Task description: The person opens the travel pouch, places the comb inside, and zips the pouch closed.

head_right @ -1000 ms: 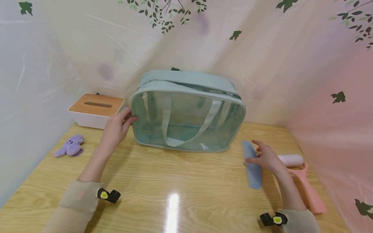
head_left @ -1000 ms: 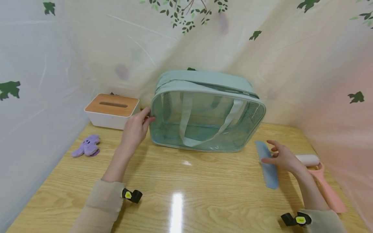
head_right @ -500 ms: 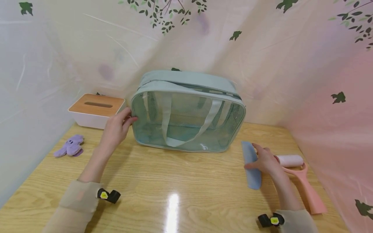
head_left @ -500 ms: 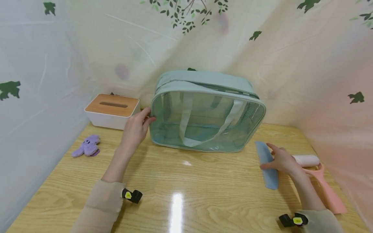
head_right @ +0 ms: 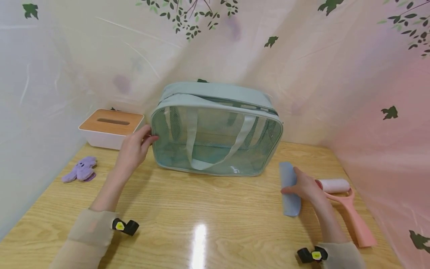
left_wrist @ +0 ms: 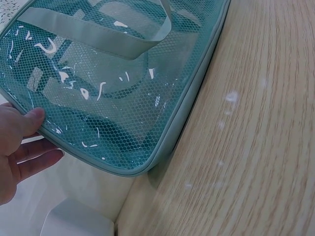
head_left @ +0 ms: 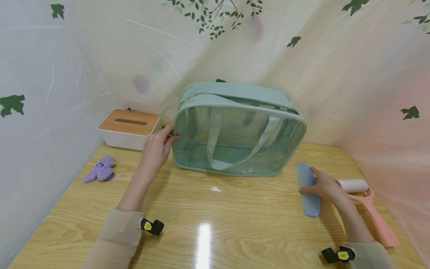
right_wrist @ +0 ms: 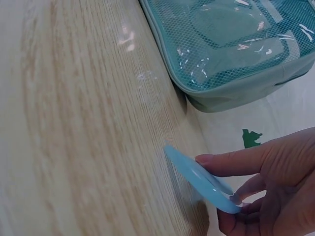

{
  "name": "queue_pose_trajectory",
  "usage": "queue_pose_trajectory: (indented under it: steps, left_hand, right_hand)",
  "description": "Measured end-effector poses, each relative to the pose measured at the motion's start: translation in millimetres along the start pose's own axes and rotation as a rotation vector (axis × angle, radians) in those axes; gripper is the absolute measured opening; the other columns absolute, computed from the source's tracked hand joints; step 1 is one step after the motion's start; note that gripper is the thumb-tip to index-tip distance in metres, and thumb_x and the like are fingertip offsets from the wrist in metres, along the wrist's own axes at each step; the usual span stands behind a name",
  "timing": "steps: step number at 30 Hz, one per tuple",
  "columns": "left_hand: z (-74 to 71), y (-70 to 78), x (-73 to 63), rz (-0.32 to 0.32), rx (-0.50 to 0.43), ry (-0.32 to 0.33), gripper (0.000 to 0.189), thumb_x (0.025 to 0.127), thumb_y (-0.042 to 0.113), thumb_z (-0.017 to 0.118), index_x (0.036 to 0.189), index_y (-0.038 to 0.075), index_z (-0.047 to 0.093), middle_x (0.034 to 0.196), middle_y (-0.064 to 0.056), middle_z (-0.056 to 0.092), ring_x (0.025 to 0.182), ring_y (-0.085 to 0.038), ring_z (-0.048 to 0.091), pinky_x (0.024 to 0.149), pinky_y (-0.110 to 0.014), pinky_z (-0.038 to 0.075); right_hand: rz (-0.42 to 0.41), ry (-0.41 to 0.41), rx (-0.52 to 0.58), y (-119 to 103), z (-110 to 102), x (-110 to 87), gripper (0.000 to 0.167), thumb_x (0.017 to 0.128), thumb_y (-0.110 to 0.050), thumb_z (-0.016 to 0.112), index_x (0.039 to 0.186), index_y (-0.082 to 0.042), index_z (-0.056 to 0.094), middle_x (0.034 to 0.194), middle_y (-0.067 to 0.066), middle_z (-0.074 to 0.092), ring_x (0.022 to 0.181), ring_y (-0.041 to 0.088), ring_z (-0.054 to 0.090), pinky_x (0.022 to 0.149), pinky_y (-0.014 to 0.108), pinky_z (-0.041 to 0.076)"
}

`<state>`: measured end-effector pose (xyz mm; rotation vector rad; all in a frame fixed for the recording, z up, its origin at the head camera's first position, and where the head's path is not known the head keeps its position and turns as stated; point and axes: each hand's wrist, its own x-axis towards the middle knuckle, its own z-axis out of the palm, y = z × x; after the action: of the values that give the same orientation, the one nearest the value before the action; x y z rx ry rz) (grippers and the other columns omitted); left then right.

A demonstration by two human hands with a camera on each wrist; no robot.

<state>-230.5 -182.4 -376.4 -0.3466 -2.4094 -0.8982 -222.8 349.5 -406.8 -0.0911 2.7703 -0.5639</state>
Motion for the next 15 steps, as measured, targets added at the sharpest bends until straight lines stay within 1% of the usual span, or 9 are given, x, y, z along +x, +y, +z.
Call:
queue_pose_trajectory:
  steps: [3,5,7,11,13,15]
  left_hand:
    - [-0.2,0.1,0.0,0.002,-0.002,0.002,0.015,0.1,0.016,0.067,0.095,0.003,0.059,0.086,-0.018,0.072,0.079,-0.032,0.071,0.067,-0.045,0.055]
    - [-0.3,0.3,0.0,0.002,-0.002,0.003,0.015,0.1,0.016,0.067,0.096,0.003,0.06,0.086,-0.018,0.072,0.079,-0.032,0.071,0.067,-0.045,0.055]
    - [-0.4,0.4,0.0,0.0,-0.002,0.004,0.015,0.1,0.016,0.067,0.096,0.003,0.06,0.086,-0.018,0.072,0.079,-0.032,0.071,0.067,-0.044,0.055]
    - [0.0,0.0,0.0,-0.003,-0.002,0.004,0.015,0.1,0.017,0.067,0.097,0.003,0.06,0.086,-0.017,0.072,0.079,-0.031,0.071,0.067,-0.044,0.055]
    - [0.0,0.0,0.1,-0.002,0.0,0.004,0.015,0.099,0.017,0.067,0.096,0.003,0.06,0.085,-0.017,0.072,0.078,-0.031,0.07,0.067,-0.044,0.055]
    - [-0.3,0.2,0.2,0.0,0.001,0.004,0.016,0.099,0.017,0.067,0.096,0.003,0.06,0.085,-0.018,0.072,0.078,-0.031,0.07,0.067,-0.044,0.055]
  right_hand:
    - [-0.033,0.016,0.012,0.3,1.4,-0.1,0.113,0.086,-0.028,0.082,0.152,0.024,0.006,0.142,0.056,0.032,0.123,0.064,0.05,0.095,0.064,0.051]
    - [-0.053,0.035,0.005,0.5,2.3,-0.1,0.112,0.085,-0.026,0.082,0.151,0.025,0.006,0.14,0.056,0.035,0.119,0.063,0.053,0.094,0.064,0.051]
    - [-0.056,0.043,-0.001,0.8,3.3,0.0,0.115,0.084,-0.028,0.082,0.151,0.025,0.005,0.138,0.056,0.037,0.117,0.061,0.055,0.092,0.062,0.052]
    - [-0.037,0.036,-0.01,0.6,4.4,0.0,0.123,0.083,-0.037,0.084,0.152,0.023,0.001,0.138,0.055,0.038,0.113,0.058,0.057,0.087,0.058,0.054]
    - [-0.034,0.041,-0.013,0.7,4.9,-0.2,0.125,0.082,-0.037,0.084,0.152,0.022,0.0,0.135,0.056,0.039,0.109,0.057,0.057,0.082,0.056,0.055]
    - [-0.04,0.059,-0.018,1.0,5.1,-0.4,0.121,0.08,-0.032,0.083,0.152,0.022,0.002,0.13,0.057,0.04,0.104,0.056,0.056,0.078,0.055,0.055]
